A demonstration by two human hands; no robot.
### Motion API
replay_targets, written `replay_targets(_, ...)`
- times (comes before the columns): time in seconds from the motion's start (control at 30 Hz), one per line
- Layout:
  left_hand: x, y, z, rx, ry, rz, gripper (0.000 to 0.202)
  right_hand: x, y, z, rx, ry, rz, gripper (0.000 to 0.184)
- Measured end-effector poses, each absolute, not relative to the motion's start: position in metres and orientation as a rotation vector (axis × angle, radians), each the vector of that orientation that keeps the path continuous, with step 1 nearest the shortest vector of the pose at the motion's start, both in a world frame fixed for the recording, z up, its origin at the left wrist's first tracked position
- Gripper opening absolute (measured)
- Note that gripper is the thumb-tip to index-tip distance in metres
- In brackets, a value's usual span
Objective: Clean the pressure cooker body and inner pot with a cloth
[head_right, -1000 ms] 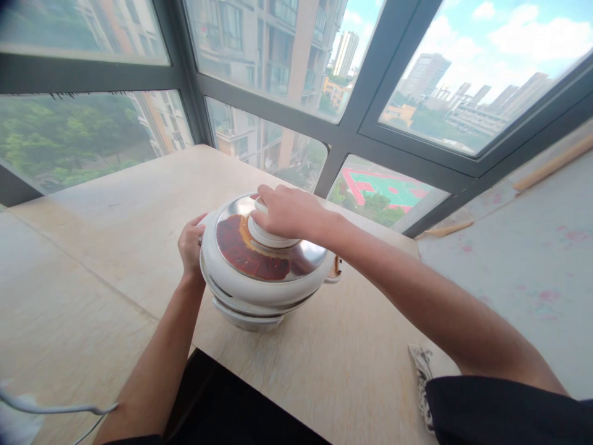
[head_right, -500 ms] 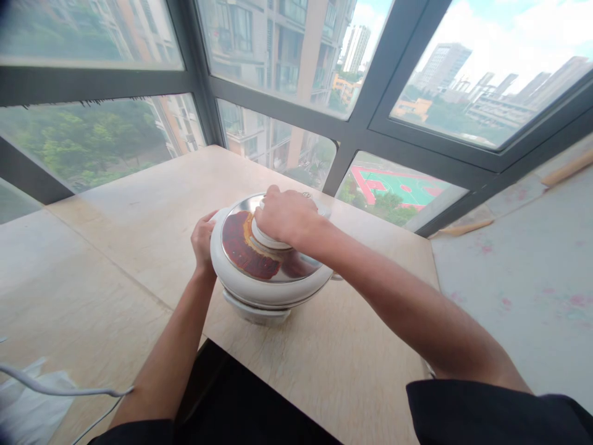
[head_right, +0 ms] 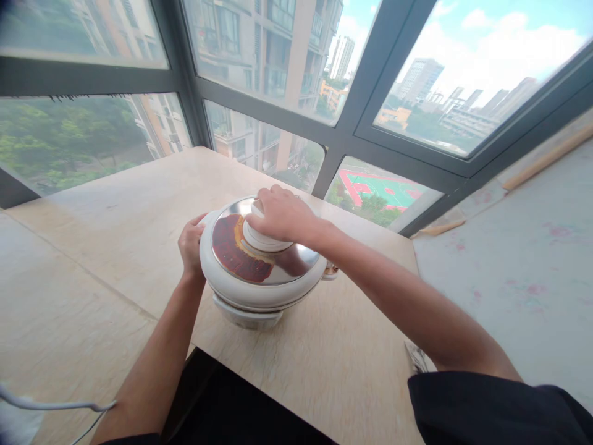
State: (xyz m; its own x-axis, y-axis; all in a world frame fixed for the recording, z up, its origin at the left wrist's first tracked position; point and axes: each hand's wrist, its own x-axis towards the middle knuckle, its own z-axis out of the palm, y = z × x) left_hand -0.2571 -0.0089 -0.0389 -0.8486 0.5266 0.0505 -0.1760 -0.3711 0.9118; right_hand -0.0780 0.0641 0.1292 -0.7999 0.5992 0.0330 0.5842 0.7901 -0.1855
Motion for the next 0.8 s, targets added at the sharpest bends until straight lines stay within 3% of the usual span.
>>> replay_targets(0.13,-0.256,-0.009,-0.037,0.466,1.438,2.251,0.047,-0.082,0.042,0.131,-1.297,-2.806,0.149,0.049)
replay_targets(0.43,-0.257,-0.008,-0.041,0.482,1.449,2.247,0.045,-0.085,0.041,0.128,-1.327,-2.772,0.117,0.044)
replay_targets(0.8,-0.258,-0.008,-0.039,0.49,1.432,2.274,0.042,-0.077,0.058,0.133,-0.963,-2.998,-0.092,0.041)
